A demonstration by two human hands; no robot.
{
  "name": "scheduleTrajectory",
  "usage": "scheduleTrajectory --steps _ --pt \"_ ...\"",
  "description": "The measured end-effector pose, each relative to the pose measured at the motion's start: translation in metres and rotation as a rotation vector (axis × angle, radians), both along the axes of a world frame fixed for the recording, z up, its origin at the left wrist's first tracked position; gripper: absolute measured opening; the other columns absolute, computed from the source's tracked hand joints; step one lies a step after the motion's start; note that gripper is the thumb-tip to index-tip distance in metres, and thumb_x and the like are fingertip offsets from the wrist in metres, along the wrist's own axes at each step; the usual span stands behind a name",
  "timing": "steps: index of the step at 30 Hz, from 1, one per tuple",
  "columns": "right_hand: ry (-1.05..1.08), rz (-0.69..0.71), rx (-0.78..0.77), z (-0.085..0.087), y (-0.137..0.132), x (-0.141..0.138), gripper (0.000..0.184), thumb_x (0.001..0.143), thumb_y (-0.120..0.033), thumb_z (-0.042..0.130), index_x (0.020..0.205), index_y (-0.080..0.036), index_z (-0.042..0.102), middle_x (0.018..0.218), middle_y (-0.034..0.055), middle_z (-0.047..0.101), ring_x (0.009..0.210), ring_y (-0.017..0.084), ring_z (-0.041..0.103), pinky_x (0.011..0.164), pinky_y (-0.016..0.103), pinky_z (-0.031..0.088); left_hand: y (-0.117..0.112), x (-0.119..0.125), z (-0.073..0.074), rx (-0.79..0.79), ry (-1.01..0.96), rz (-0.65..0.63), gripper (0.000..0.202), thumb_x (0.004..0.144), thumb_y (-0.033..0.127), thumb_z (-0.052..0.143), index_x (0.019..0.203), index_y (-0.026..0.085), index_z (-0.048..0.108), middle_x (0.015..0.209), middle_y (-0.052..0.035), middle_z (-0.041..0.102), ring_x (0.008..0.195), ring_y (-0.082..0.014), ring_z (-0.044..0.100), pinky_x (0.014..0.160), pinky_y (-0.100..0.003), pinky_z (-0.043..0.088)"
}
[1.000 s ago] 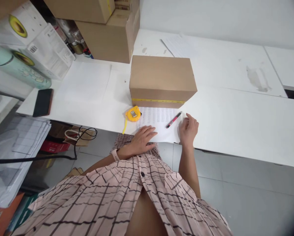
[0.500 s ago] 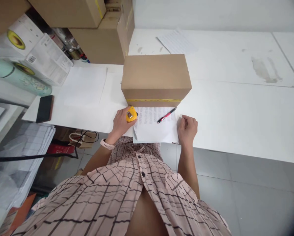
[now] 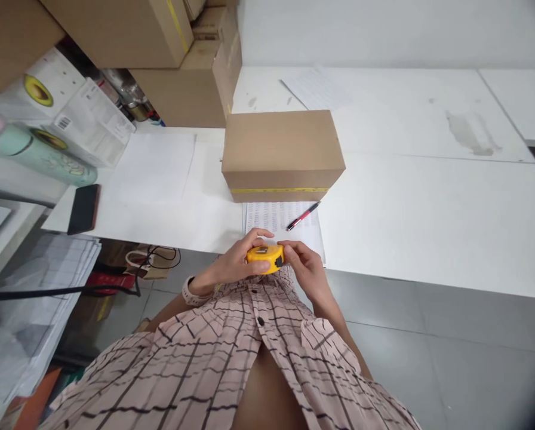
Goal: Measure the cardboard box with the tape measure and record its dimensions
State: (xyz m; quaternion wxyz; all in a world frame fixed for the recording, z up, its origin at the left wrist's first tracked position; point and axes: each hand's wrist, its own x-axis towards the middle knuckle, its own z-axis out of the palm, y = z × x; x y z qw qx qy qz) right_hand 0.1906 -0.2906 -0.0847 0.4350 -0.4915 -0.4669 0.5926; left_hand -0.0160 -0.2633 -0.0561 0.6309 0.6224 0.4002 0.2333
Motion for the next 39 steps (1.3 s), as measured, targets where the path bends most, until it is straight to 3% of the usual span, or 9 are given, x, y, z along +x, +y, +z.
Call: scheduleTrajectory --steps 3,6,11,15,18,22,26,31,39 --pt "-0.016 -0.006 0.035 0.011 0.012 0.009 0.035 0.088 -0.059 0.069 0.089 -0.023 0.068 0.077 0.0003 0.066 0.067 0.014 0.057 0.064 0.031 0.051 0.007 -0.006 0.008 0.007 -0.029 0.027 0.061 0.083 0.046 0.071 0.135 0.026 0.046 0.105 -0.0066 0.066 0.083 -0.0198 0.067 0.069 -0.031 0.055" --pt "-0.096 -0.117 0.166 0.035 0.042 0.032 0.032 0.085 -0.054 0.073 0.081 -0.024 0.062 0.066 -0.0033 0.054 0.058 0.012 0.047 0.056 0.028 0.044 0.028 -0.023 0.030 0.083 -0.005 0.118 0.061 0.079 0.044 0.070 0.134 0.026 0.050 0.108 -0.0092 0.069 0.089 -0.0244 0.070 0.069 -0.033 0.058" --pt "-0.112 -0.374 0.374 0.070 0.145 0.079 0.035 0.089 -0.051 0.070 0.077 -0.024 0.052 0.066 -0.0041 0.046 0.058 0.010 0.046 0.057 0.025 0.043 0.095 -0.065 0.066 0.324 0.044 0.445 0.059 0.078 0.044 0.068 0.132 0.023 0.055 0.096 -0.0060 0.069 0.080 -0.0214 0.070 0.065 -0.029 0.056" --pt "-0.108 -0.450 0.320 0.070 0.232 0.095 0.038 0.086 -0.044 0.074 0.069 -0.023 0.047 0.061 -0.0048 0.045 0.054 0.008 0.040 0.051 0.023 0.038 0.153 -0.090 0.075 0.324 -0.077 0.632 0.048 0.080 0.045 0.067 0.119 0.018 0.059 0.092 -0.0052 0.069 0.063 -0.0130 0.061 0.056 -0.024 0.049" --pt "-0.213 -0.513 0.194 0.065 0.265 0.086 0.030 0.086 -0.029 0.069 0.066 -0.022 0.047 0.061 -0.0031 0.049 0.055 0.009 0.041 0.051 0.024 0.037 0.182 -0.096 0.074 0.261 -0.061 0.699 0.040 0.080 0.043 0.067 0.109 0.016 0.062 0.088 -0.0047 0.069 0.060 -0.0116 0.058 0.052 -0.023 0.045" --pt "-0.240 -0.483 0.130 0.060 0.270 0.069 0.006 0.083 -0.020 0.066 0.083 -0.020 0.060 0.079 0.0009 0.064 0.067 0.012 0.056 0.059 0.024 0.045 0.201 -0.098 0.071 0.205 0.003 0.682 0.039 0.081 0.043 0.067 0.108 0.015 0.063 0.085 -0.0039 0.069 0.059 -0.0112 0.058 0.050 -0.021 0.042" --pt "-0.062 -0.347 0.023 0.059 0.264 0.061 0.022 0.083 -0.024 0.067 0.105 -0.020 0.065 0.091 0.0033 0.073 0.074 0.016 0.066 0.066 0.027 0.054 0.208 -0.099 0.069 0.184 0.003 0.646 0.038 0.082 0.043 0.067 0.108 0.016 0.063 0.084 -0.0043 0.070 0.057 -0.0107 0.058 0.049 -0.021 0.041" --pt "0.108 -0.235 -0.066 0.056 0.265 0.061 0.015 0.086 -0.028 0.065 0.095 -0.016 0.067 0.084 0.0073 0.076 0.071 0.020 0.069 0.067 0.031 0.058 0.211 -0.102 0.067 0.177 -0.014 0.624 0.039 0.083 0.046 0.066 0.107 0.016 0.063 0.083 -0.0042 0.070 0.054 -0.0104 0.056 0.048 -0.022 0.039" --pt "-0.084 -0.385 -0.046 0.054 0.268 0.063 0.009 0.082 -0.025 0.071 0.083 -0.018 0.065 0.076 0.0048 0.071 0.067 0.018 0.065 0.061 0.030 0.056 0.212 -0.108 0.071 0.216 0.067 0.540 0.035 0.084 0.048 0.064 0.101 0.017 0.066 0.090 -0.0061 0.072 0.055 -0.0116 0.059 0.046 -0.022 0.034"
